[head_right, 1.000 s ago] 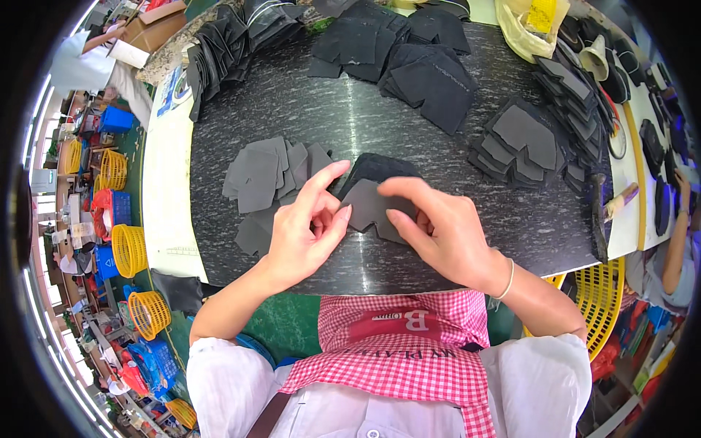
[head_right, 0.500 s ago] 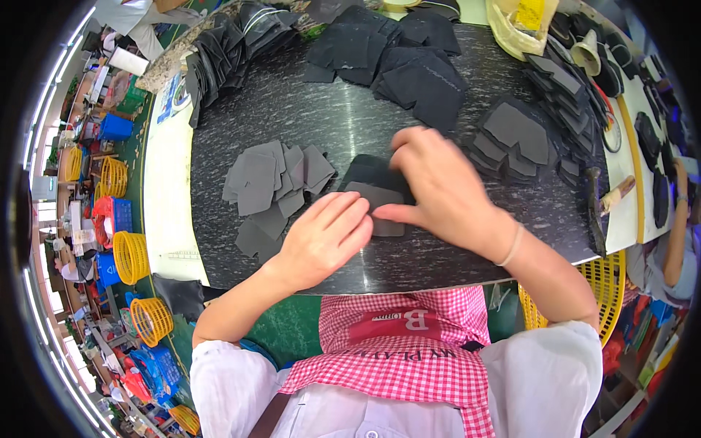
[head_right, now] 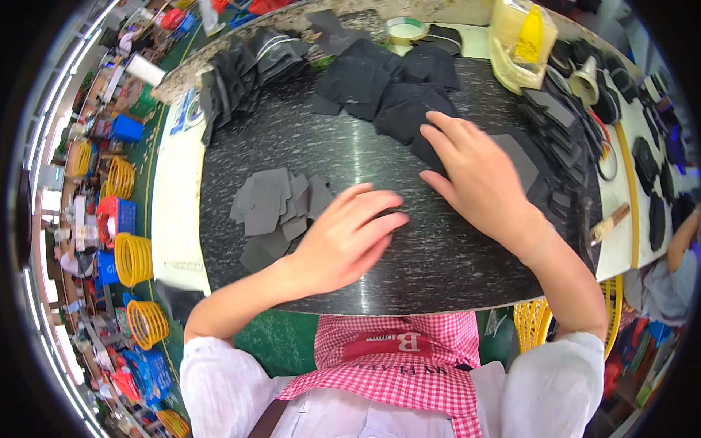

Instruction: The person picks up dark gray fabric shoe components from a blue basket and stacks them on a work surface, occasionally handling a bundle of the same items and moving a red bag of components.

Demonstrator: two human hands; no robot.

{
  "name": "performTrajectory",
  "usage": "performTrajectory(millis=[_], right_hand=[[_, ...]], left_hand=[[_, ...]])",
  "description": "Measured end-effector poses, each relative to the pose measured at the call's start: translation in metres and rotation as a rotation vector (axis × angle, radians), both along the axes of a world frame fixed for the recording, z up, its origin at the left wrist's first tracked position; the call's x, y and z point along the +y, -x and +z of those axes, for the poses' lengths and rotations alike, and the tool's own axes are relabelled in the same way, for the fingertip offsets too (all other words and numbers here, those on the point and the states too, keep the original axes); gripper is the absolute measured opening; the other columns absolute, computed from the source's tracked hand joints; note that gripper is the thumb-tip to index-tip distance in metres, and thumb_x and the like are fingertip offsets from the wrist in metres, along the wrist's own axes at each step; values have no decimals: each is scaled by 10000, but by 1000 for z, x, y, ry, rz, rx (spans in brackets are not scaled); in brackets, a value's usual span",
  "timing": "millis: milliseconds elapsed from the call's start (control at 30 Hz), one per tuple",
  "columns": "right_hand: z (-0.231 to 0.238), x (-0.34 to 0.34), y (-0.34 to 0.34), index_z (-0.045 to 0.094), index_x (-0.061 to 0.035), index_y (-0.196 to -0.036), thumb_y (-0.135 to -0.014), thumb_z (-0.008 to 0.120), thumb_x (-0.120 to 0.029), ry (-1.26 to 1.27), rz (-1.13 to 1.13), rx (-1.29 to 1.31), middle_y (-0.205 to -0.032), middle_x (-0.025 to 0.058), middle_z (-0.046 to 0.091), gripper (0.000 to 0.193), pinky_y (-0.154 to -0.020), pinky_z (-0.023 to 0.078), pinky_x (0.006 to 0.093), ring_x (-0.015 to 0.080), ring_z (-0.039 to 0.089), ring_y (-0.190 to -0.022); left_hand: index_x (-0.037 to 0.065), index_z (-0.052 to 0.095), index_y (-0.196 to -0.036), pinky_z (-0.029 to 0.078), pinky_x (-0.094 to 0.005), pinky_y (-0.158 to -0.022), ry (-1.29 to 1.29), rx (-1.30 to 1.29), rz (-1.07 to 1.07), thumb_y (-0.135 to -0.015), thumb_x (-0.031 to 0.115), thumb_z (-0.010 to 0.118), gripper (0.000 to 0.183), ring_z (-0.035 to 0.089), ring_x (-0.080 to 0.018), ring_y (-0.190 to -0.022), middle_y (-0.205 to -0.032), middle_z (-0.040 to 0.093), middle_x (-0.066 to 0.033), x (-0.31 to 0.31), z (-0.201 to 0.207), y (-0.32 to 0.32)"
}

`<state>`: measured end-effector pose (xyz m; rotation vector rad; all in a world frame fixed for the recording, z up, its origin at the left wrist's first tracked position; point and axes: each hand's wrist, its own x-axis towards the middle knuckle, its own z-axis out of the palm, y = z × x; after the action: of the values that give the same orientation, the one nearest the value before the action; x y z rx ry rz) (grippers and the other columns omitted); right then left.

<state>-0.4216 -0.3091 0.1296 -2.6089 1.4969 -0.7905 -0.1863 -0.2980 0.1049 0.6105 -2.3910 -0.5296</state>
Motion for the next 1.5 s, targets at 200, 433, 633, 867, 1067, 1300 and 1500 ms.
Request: performTrajectory(millis=[200, 433, 633, 867, 1067, 1300, 1500], right_hand=[[-5, -33, 16, 649, 42, -1056, -909, 526, -56, -394, -86, -332, -1033, 145, 682, 216, -834, 492, 328, 247, 645, -976], [25, 66, 0, 624, 17, -1119, -829, 632, -79, 61, 158, 280, -1200, 159, 604, 305, -991, 441, 364, 301, 581, -1131], [1, 43, -59, 599, 15, -1098, -747, 707, -85, -201, 443, -131, -1231, 157, 564, 381, -936, 457, 433, 339, 553, -1116], [-31, -27, -132, 577, 22, -1161, -800, 653, -116, -215, 503, -79, -1249, 147, 523, 395, -933, 437, 400, 330, 501, -1121], [12, -10, -102, 573, 4, -1220, -883, 632, -148, -825, 374, -1119, -948, 98, 607, 374, -779, 460, 278, 110, 573, -865], [-8, 61, -42, 541, -52, -1257, -825, 674, -38, -727, 71, -634, -709, -3, 538, 452, -510, 409, 218, 48, 505, -561], [-21, 57, -42, 497, -63, -1124, -827, 680, -83, -619, -1, -428, -711, 75, 570, 350, -495, 458, 307, 182, 608, -536]], left_hand=[[-26, 545, -1121, 392, -427, -995, 245, -139, 38, -751, 172, 674, 440, 507, -319, -1075, -1112, 523, -181, -32, -16, 52], [15, 578, -1129, 474, -400, -925, -168, 86, -173, -839, 119, 610, 309, 579, -348, -1060, -1156, 594, -165, -85, 6, 21], [35, 642, -1086, 462, -372, -891, 3, -212, 335, -828, 94, 627, 266, 579, -279, -985, -1016, 627, -82, -55, 27, -132], [11, 607, -1023, 494, -323, -812, 2, -31, 348, -803, -25, 664, 230, 611, -218, -928, -954, 638, -81, -28, 19, -147], [9, 614, -1017, 511, -214, -728, -577, 651, 496, -836, -50, 671, 198, 614, -80, -798, -885, 636, -27, 14, 32, -108], [49, 436, -1363, 471, -208, -563, -711, 144, 197, -831, -14, 657, 580, 590, -55, -605, -686, 583, 11, 37, 9, -40], [105, 507, -1225, 436, -255, -464, -555, -37, 223, -823, 22, 650, 435, 546, -101, -484, -597, 483, 6, 33, -10, -24]])
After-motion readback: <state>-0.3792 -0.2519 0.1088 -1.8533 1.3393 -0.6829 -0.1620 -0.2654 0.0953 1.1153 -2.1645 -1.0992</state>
